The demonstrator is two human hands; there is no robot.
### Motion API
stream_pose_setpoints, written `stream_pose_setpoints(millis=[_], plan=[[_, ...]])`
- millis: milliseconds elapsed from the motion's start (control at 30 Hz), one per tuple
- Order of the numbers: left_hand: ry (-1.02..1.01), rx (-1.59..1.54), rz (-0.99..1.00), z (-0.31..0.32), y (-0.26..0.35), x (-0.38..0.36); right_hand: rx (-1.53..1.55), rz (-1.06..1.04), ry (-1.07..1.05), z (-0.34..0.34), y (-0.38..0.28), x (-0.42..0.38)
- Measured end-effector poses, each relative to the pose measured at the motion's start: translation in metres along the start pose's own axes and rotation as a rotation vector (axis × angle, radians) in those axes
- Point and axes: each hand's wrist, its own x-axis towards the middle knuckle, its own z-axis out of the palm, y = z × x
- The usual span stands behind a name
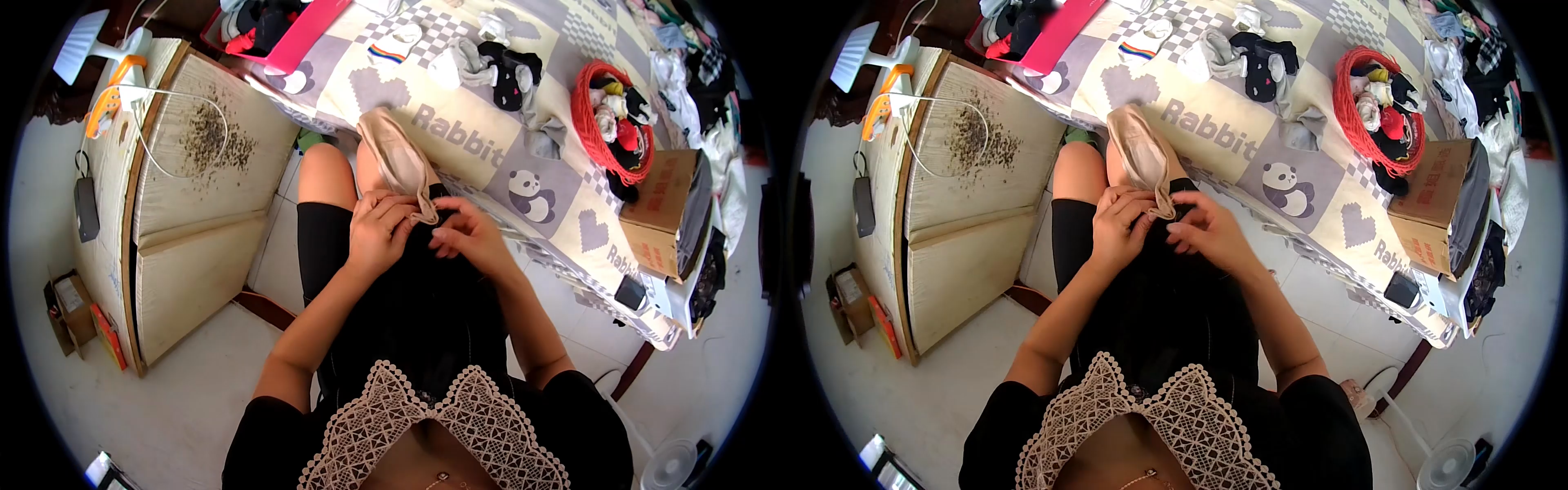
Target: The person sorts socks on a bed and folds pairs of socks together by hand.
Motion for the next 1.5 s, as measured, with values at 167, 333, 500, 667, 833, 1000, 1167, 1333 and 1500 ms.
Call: stream_pose_setpoints(millis=[167, 333, 500, 667, 833, 1000, 1167, 1333, 1500], plan=[[0.005, -0.06, -0.028, -0.002, 0.001, -0.002, -0.931, -0.561, 0.189, -0.023, -0.013, 0.012], [-0.002, -0.084, -0.046, -0.002, 0.0, -0.001, -0.836, -0.699, 0.103, -0.013, -0.012, 0.03], [0.019, -0.152, -0.169, 0.0, -0.008, -0.006, -0.745, -0.802, -0.022, -0.01, -0.005, 0.046], [-0.024, -0.17, -0.154, 0.0, -0.013, -0.006, -0.706, -0.782, -0.073, -0.006, -0.007, 0.046], [-0.046, -0.173, -0.115, -0.001, -0.014, -0.004, -0.665, -0.462, -0.111, -0.008, -0.009, 0.041], [-0.076, -0.217, -0.413, 0.003, -0.012, -0.007, -0.21, -0.257, 0.071, -0.004, 0.015, 0.045], [-0.056, -0.029, -0.548, 0.006, 0.001, 0.005, -0.208, -0.251, 0.189, -0.002, 0.029, 0.057], [0.028, 0.107, 0.066, -0.002, -0.006, 0.009, -0.358, -0.227, 0.227, 0.001, 0.023, 0.06], [-0.071, 0.094, -0.015, -0.007, 0.003, 0.008, -0.421, -0.375, 0.099, -0.003, 0.012, 0.049]])
